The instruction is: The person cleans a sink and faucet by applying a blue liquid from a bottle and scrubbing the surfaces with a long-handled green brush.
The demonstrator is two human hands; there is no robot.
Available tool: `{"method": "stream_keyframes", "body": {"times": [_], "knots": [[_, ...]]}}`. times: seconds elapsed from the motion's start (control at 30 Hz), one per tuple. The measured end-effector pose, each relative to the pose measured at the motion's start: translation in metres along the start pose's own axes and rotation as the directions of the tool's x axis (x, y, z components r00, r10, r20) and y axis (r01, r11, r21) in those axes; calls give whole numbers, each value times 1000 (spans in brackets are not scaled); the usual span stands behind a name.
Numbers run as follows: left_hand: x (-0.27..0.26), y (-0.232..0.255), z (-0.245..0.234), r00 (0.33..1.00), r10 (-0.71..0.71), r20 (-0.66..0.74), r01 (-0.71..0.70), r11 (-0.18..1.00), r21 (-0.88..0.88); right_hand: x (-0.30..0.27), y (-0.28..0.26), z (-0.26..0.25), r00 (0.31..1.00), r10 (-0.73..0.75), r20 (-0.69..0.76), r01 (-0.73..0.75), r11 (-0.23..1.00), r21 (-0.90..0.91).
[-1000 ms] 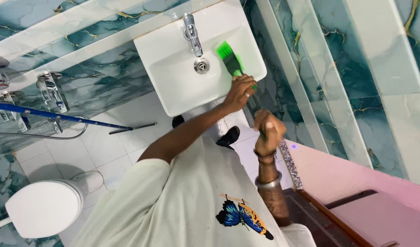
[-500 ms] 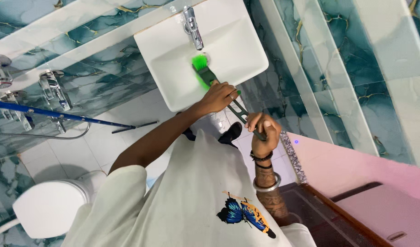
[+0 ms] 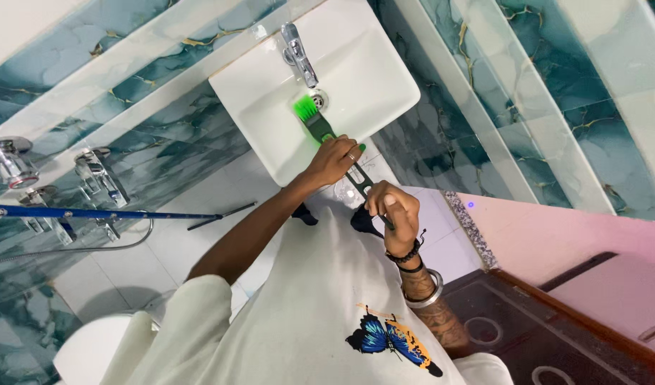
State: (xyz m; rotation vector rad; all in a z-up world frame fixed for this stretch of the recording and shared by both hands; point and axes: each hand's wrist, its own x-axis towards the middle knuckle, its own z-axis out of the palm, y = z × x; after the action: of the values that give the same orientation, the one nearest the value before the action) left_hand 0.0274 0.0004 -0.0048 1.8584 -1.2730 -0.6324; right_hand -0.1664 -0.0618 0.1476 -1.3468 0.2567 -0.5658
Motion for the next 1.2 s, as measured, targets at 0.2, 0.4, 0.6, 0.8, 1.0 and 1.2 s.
{"method": "stream_keyframes", "body": {"times": [0.2, 0.4, 0.6, 0.8, 1.0, 1.2], "knots": [[8, 36, 1, 962, -24, -271, 6, 998, -69, -5, 1, 0, 990, -14, -139, 18, 1000, 24], [26, 70, 26, 909, 192, -371, -254, 959, -127, -17, -41, -24, 985, -80, -153, 29, 949, -314], [66, 58, 37, 819, 559, -129, -553, 829, 84, -31, -53, -53, 932, 358, -53, -284, 633, -720], [93, 63, 43, 843, 526, 113, -538, 820, 195, -43, -20, -63, 882, 422, -210, -395, 420, -817], [138, 28, -5, 895, 368, 254, -437, 838, 327, 18, 68, -61, 908, 266, -323, -417, 633, -652], [137, 36, 16, 910, 404, 99, -415, 872, 260, 18, 17, -79, 931, 285, -229, -352, 533, -770]]}}
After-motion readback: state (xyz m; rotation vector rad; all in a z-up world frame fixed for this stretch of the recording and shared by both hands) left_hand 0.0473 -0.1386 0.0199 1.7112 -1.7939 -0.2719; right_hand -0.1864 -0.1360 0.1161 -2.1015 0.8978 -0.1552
